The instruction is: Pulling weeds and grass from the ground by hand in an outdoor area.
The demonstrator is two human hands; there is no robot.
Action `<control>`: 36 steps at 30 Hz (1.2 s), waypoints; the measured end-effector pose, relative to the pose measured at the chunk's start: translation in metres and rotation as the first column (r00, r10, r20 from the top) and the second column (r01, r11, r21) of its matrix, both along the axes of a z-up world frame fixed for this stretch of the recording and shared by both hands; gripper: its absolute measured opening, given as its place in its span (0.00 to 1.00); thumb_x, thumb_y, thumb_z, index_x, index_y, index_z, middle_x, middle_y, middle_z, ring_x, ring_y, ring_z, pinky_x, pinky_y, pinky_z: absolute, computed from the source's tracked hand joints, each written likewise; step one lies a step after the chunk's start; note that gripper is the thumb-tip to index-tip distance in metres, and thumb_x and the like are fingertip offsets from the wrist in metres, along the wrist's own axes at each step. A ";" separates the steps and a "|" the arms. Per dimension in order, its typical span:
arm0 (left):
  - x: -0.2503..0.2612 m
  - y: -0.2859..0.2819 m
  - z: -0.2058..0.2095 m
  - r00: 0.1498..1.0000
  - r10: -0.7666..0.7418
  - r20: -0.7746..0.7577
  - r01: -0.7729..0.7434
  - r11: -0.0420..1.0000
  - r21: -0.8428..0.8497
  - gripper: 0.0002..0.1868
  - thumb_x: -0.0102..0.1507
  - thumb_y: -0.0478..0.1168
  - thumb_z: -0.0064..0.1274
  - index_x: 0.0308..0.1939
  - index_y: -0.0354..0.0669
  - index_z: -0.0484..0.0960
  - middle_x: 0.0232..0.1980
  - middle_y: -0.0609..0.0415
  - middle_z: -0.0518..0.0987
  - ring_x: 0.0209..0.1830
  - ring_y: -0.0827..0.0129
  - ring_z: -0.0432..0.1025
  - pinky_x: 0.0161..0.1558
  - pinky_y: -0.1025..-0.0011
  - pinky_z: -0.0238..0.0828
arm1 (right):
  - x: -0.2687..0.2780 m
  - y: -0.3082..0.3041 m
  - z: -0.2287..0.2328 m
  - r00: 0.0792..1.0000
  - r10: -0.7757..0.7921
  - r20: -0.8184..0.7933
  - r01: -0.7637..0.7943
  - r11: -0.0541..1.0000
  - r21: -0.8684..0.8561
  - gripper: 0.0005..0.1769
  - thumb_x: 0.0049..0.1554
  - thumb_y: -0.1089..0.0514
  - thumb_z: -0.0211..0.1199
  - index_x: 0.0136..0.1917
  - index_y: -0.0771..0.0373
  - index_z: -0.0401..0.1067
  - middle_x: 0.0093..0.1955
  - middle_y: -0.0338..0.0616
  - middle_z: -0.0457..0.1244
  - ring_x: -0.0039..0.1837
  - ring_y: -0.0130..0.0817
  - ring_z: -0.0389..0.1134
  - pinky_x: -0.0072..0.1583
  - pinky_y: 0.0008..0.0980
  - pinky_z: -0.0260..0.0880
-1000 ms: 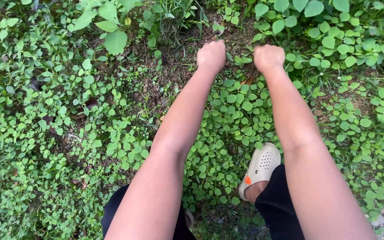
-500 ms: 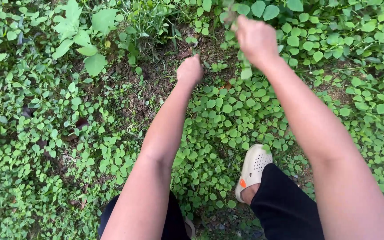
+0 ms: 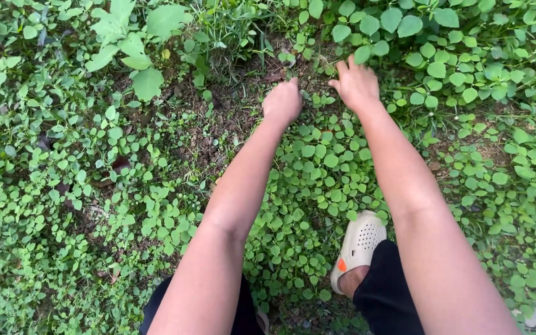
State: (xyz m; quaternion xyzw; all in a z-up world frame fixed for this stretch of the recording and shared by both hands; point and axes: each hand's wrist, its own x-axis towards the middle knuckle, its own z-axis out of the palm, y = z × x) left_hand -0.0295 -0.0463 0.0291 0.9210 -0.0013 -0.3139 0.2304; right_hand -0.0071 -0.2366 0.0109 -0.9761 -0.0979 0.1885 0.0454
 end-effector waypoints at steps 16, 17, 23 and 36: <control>0.003 0.023 -0.036 0.994 -0.021 0.112 0.025 0.999 -0.036 0.14 0.69 0.42 0.45 0.55 0.39 0.76 0.50 0.38 0.81 0.54 0.41 0.78 0.54 0.46 0.77 | 0.002 0.005 0.018 0.927 -0.031 -0.375 0.072 0.993 0.096 0.16 0.68 0.54 0.54 0.53 0.66 0.78 0.46 0.58 0.70 0.55 0.53 0.72 0.59 0.51 0.72; -0.002 0.022 -0.032 0.995 -0.010 0.102 0.016 0.998 -0.055 0.15 0.69 0.40 0.45 0.56 0.38 0.76 0.51 0.37 0.81 0.54 0.41 0.77 0.55 0.46 0.77 | 0.001 0.005 0.025 0.889 -0.039 -0.457 0.091 0.992 0.092 0.17 0.68 0.53 0.55 0.53 0.67 0.78 0.47 0.60 0.70 0.56 0.54 0.72 0.61 0.52 0.70; 0.011 0.026 0.004 0.999 0.007 -0.039 -0.005 0.999 0.050 0.34 0.61 0.17 0.40 0.71 0.40 0.66 0.34 0.52 0.80 0.24 0.70 0.72 0.19 0.74 0.76 | 0.027 0.034 0.143 0.792 -0.270 -0.548 0.387 0.916 0.108 0.20 0.74 0.53 0.42 0.66 0.71 0.65 0.56 0.58 0.65 0.54 0.50 0.69 0.60 0.48 0.76; 0.005 0.037 -0.009 0.999 0.037 0.012 -0.037 0.999 0.001 0.30 0.64 0.19 0.40 0.68 0.41 0.70 0.37 0.50 0.82 0.27 0.69 0.75 0.25 0.73 0.81 | 0.000 0.045 0.025 0.963 -0.260 0.073 0.227 0.926 0.301 0.16 0.72 0.59 0.49 0.62 0.76 0.69 0.35 0.44 0.64 0.28 0.30 0.60 0.27 0.26 0.63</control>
